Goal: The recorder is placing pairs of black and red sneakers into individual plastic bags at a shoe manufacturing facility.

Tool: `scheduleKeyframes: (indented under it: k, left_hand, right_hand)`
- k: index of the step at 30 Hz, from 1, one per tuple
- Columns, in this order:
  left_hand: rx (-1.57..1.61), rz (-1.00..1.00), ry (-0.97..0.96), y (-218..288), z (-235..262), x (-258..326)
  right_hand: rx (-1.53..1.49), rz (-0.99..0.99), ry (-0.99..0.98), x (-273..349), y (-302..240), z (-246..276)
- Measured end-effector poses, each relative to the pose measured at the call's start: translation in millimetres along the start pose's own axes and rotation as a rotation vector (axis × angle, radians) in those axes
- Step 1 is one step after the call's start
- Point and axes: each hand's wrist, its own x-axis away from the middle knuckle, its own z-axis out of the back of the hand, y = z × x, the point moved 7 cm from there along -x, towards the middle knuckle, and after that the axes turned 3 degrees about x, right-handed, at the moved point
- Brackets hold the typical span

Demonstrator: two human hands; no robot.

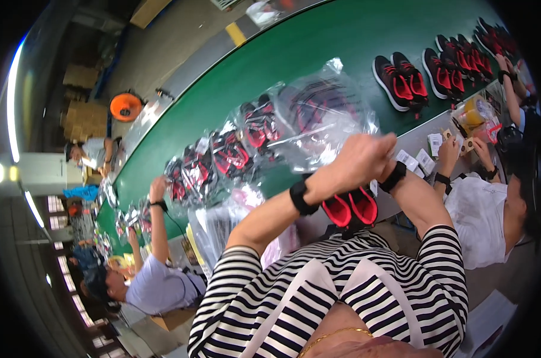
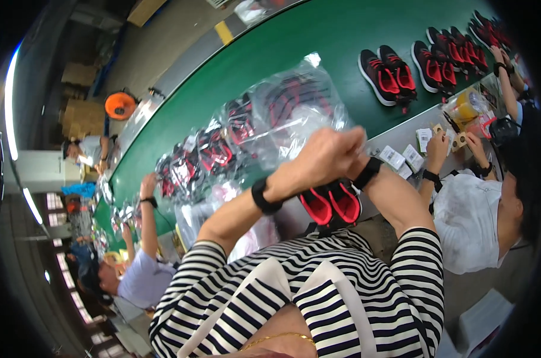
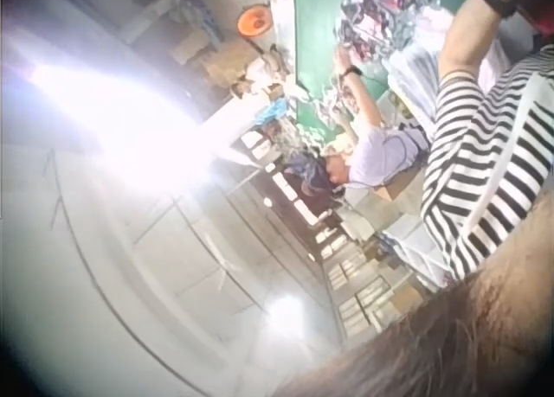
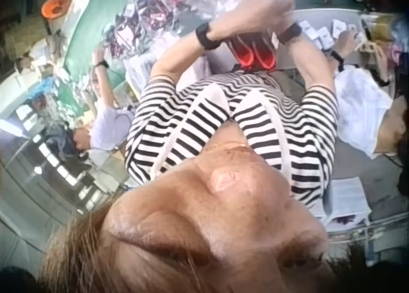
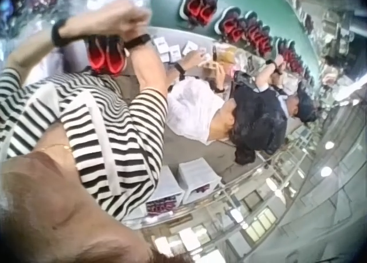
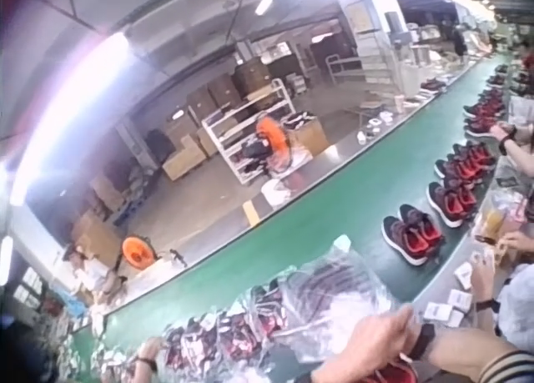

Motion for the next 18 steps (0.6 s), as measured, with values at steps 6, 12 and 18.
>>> scheduleKeyframes:
  k: [6,12,18]
  left_hand:
    - [-0.015,0.222,-0.046,-44.6,15.2,-9.7]
    - [0.256,0.422,0.410,-122.0,63.5,18.2]
    - [0.691,0.561,0.416,-112.6,56.0,36.0]
  right_hand:
    - [-0.148,-0.119,0.378,-65.5,54.4,-8.5]
    - [0.208,-0.532,-0.383,-84.5,40.1,-29.4]
    - [-0.950,-0.620,-0.045,-64.9,-27.5,9.4]
